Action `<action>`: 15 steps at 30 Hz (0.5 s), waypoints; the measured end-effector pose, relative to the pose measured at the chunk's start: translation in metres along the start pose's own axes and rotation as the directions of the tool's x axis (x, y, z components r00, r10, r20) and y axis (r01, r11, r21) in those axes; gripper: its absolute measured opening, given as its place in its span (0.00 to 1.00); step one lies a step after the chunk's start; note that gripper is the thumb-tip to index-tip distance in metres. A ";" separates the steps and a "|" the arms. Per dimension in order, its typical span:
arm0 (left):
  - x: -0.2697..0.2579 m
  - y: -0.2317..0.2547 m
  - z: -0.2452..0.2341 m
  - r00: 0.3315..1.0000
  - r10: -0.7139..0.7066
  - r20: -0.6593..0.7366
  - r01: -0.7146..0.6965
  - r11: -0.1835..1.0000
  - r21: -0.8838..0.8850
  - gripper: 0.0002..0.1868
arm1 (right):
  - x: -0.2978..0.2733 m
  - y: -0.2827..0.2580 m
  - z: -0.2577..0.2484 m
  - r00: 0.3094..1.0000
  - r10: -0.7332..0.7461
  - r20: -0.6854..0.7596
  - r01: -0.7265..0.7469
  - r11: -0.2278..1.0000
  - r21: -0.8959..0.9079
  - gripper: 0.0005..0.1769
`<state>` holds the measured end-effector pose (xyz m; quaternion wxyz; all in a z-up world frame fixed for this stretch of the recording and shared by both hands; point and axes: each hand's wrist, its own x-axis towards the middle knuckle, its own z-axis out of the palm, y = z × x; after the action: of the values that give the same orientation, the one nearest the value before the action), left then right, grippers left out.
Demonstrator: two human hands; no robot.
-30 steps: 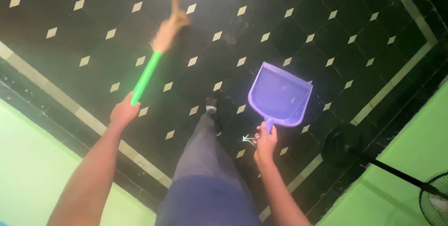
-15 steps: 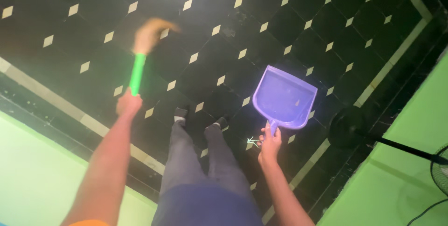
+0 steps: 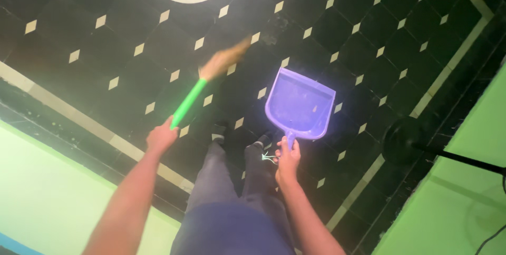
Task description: The person sweeps debris on a tiled floor into a dustpan using a hand broom.
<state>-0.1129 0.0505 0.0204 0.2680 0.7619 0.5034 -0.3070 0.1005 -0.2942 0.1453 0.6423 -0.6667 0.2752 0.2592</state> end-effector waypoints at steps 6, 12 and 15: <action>0.002 -0.016 0.000 0.985 -0.153 -0.078 0.147 0.986 -0.081 0.34 | -0.001 -0.002 -0.009 0.997 -0.051 -0.059 0.052 0.999 0.011 0.10; -0.020 -0.088 -0.045 0.969 -0.164 -0.183 0.142 0.982 -0.128 0.36 | -0.014 0.014 -0.018 0.991 -0.037 -0.130 0.047 0.996 0.079 0.11; -0.014 -0.116 -0.053 0.983 -0.063 -0.173 0.042 0.992 -0.120 0.38 | -0.021 0.027 -0.009 0.990 -0.016 -0.138 0.028 0.996 0.080 0.11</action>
<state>-0.2150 0.1207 0.0547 0.2577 0.7557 0.5622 -0.2156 0.0666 -0.3034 0.1409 0.6516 -0.6590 0.3216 0.1943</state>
